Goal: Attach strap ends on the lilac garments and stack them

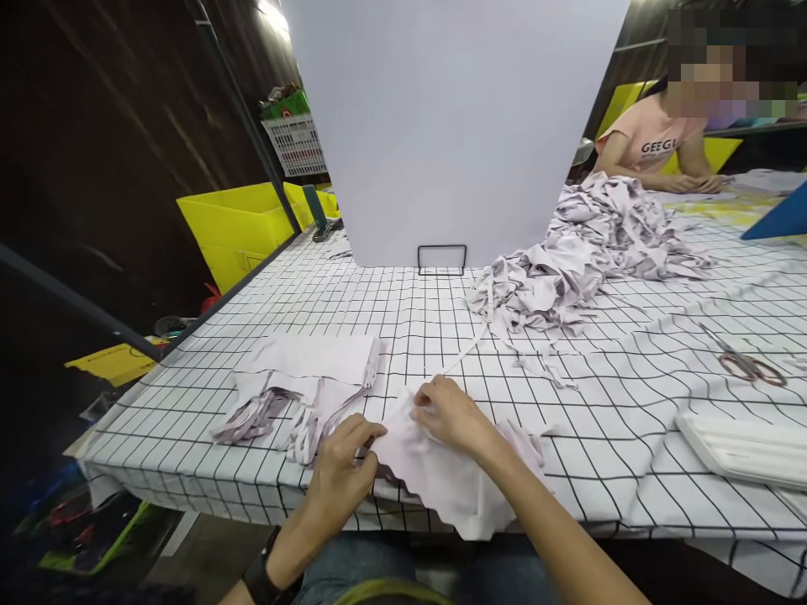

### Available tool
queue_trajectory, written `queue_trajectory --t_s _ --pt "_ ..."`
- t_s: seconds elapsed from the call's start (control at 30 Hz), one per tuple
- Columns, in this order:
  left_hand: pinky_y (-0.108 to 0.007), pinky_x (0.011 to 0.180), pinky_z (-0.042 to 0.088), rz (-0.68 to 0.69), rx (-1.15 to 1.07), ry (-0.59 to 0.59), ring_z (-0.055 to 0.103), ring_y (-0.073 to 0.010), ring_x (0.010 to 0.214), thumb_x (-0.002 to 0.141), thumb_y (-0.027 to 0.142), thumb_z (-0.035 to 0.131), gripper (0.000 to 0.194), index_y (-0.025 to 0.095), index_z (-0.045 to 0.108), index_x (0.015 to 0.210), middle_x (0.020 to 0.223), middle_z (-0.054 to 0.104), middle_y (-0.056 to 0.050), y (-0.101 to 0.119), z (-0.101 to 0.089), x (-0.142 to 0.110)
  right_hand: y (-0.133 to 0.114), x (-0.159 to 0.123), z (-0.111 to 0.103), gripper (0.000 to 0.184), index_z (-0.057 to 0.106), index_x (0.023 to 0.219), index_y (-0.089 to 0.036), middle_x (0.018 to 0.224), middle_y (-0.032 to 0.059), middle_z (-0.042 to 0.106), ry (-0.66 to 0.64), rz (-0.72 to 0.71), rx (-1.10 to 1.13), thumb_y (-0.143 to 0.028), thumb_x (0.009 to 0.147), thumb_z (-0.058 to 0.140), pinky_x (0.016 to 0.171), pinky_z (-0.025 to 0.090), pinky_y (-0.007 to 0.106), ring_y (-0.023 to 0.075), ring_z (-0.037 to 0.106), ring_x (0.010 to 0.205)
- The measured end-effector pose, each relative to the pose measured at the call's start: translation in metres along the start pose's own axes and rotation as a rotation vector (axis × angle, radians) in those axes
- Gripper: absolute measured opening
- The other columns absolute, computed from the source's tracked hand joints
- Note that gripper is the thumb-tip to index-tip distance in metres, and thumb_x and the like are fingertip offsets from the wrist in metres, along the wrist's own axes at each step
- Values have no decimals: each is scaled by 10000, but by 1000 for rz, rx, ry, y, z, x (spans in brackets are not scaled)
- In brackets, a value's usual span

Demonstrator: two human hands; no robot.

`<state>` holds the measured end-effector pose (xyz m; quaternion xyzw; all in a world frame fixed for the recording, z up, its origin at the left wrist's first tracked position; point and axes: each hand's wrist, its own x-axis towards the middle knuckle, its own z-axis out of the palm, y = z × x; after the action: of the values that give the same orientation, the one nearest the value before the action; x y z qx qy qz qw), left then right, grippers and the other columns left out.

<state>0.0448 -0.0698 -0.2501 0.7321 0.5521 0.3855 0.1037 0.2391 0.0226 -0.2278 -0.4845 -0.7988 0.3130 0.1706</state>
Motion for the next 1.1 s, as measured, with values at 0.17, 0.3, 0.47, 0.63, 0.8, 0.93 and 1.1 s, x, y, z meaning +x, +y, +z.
queue_trajectory --t_s 0.17,0.3,0.47,0.63,0.8,0.93,1.1 --pt "-291 711 519 -143 -343 80 665 -188 806 780 5 482 338 183 730 923 847 702 -43 16 -6 17 -2 -9 -12 160 665 863 -228 944 63 693 55 -36 41 -319 936 556 753 534 389 237 648 851" --pt "-282 703 547 -298 -744 -26 683 -183 799 839 143 658 112 176 727 921 870 740 -48 42 -16 46 -25 -29 -40 233 671 1131 -284 1137 58 696 183 -218 142 -427 989 554 861 545 396 243 653 1024" --pt "-266 702 529 -329 -1103 -197 672 -153 745 818 184 744 200 170 629 982 813 715 -28 70 -32 85 -60 -46 -76 320 616 1297 -333 1075 4 741 216 -411 97 -365 978 634 771 571 292 181 695 913" --pt "-248 679 484 -269 -1375 -337 627 -113 652 823 201 766 419 205 475 1124 758 696 7 89 -56 114 -82 -54 -106 144 699 1111 -275 889 -19 754 479 -524 -136 -292 976 649 596 524 226 128 679 684" --pt "-252 727 469 -90 -1237 -339 629 -133 812 830 212 759 457 241 491 1199 921 656 1 108 -75 129 -109 -57 -135 59 730 923 -276 798 -36 745 762 -434 -172 -319 932 691 593 518 238 137 677 660" --pt "-266 731 448 101 -884 -326 576 -135 791 804 181 739 275 200 595 1037 883 637 -2 111 -85 133 -131 -60 -164 168 759 900 -262 744 -25 740 960 -340 -3 -426 861 747 513 523 229 136 662 588" --pt "-252 669 400 168 -700 -358 518 -120 719 748 101 653 107 159 691 829 784 635 1 94 -88 139 -142 -68 -205 258 770 835 -226 743 15 754 1120 -352 208 -423 694 859 566 616 241 169 717 643"
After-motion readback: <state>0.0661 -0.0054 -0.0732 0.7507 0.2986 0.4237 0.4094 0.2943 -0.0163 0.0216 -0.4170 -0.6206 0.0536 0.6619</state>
